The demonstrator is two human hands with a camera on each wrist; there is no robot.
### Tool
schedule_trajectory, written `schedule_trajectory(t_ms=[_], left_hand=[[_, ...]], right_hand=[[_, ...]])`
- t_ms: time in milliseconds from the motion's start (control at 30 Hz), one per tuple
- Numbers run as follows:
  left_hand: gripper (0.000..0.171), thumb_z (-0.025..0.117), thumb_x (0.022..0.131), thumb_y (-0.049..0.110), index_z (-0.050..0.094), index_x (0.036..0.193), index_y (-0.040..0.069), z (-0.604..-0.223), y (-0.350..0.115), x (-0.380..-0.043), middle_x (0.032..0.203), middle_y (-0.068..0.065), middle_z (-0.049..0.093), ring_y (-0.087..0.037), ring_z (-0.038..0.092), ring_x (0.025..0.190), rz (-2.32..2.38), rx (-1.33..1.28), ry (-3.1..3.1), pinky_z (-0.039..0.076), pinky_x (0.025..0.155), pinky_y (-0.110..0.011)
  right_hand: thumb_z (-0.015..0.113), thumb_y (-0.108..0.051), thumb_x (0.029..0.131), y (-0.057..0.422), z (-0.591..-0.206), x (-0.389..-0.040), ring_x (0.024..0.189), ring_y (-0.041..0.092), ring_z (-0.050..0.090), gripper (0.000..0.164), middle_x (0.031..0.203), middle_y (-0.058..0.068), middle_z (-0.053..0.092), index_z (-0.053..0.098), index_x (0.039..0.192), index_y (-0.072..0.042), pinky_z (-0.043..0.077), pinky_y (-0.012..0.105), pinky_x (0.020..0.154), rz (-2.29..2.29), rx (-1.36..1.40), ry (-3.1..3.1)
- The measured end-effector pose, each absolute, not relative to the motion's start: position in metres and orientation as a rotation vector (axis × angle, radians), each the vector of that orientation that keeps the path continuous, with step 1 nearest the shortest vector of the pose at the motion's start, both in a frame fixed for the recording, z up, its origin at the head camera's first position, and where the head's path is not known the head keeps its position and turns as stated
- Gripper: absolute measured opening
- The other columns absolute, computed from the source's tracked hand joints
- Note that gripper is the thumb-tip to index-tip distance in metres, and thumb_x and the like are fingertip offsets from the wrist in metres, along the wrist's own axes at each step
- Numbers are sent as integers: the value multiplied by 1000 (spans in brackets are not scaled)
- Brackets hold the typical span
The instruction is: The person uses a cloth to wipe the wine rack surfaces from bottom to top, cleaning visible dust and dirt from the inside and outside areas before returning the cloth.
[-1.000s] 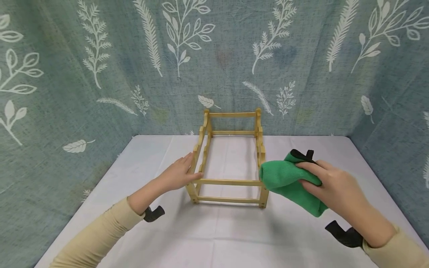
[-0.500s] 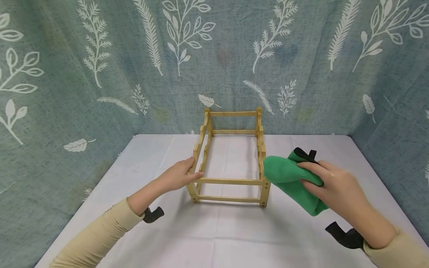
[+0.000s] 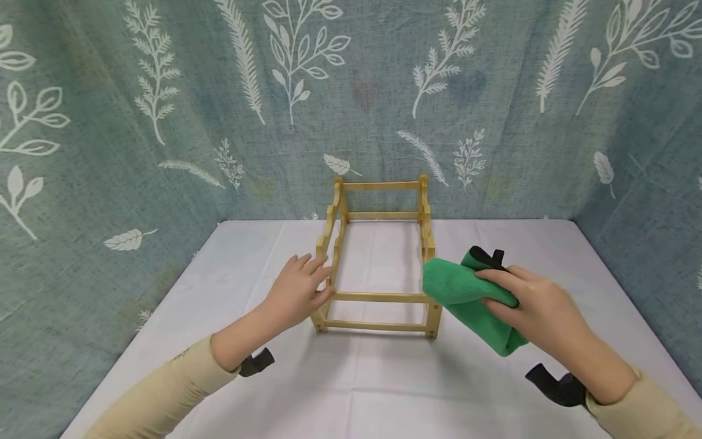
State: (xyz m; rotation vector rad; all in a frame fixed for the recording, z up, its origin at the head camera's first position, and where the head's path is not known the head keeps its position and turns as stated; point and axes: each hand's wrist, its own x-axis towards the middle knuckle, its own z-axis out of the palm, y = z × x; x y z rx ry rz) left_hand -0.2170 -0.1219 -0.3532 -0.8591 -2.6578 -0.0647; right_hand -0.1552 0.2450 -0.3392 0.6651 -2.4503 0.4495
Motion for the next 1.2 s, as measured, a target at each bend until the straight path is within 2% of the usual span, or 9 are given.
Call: schedule_trajectory(t_ms=[133,200,300,467,600,700,967,1067,1200], left_hand=[[13,65,84,16,71,94,11,-358,-106,-214,102,-6,68,-23,61,96,-101,-1088,-2451,46,85,-37],[10,65,84,13,72,91,11,-360,-100,-213,95,-2,69,-18,62,88,-148,-1151,-2421,46,78,-31],[10,64,84,11,71,92,11,-363,-95,-212,89,1,70,-14,63,82,-191,-1170,-2430,47,75,-26],[10,65,84,10,71,92,12,-368,-95,-212,85,2,70,-12,62,75,-226,-1145,-2430,47,69,-25],[10,67,82,9,71,91,13,-372,-100,-214,82,3,69,-12,60,71,-227,-1149,-2374,45,67,-24],[11,69,80,9,72,89,14,-375,-105,-217,81,4,69,-13,59,72,-227,-1137,-2323,44,69,-25],[8,72,78,13,73,84,18,-377,-121,-219,76,6,65,-12,56,73,-261,-1052,-2320,44,76,-29],[8,72,78,13,73,84,18,-377,-122,-219,76,6,64,-12,56,72,-263,-1052,-2328,44,75,-29],[8,71,79,12,73,84,17,-378,-120,-219,76,5,65,-12,56,72,-272,-1061,-2328,44,73,-28]], right_hand=[[81,-5,60,247,-340,-156,64,20,59,49,91,7,63,65,106,-12,44,27,50,440,660,-2442],[80,-5,61,251,-341,-158,63,21,58,49,91,8,63,64,107,-11,43,28,50,429,633,-2450],[77,-6,68,265,-342,-167,67,25,58,44,93,15,63,63,109,-7,44,33,53,456,547,-2523],[66,-19,85,301,-360,-194,83,42,57,40,105,32,57,56,118,2,45,45,60,682,356,-2758],[55,-36,91,330,-391,-211,100,53,46,59,123,41,40,43,132,4,44,50,68,910,214,-3000],[51,-42,92,344,-414,-218,110,59,34,69,130,44,28,33,137,7,40,58,78,1004,149,-3136],[45,-46,93,358,-447,-224,109,63,31,77,127,48,26,28,132,18,37,64,81,882,118,-3238],[44,-46,94,358,-444,-223,108,64,31,77,125,49,26,28,131,19,37,64,80,809,129,-3259],[48,-41,93,352,-425,-224,102,62,39,70,119,49,35,35,127,19,40,61,76,655,226,-3237]])
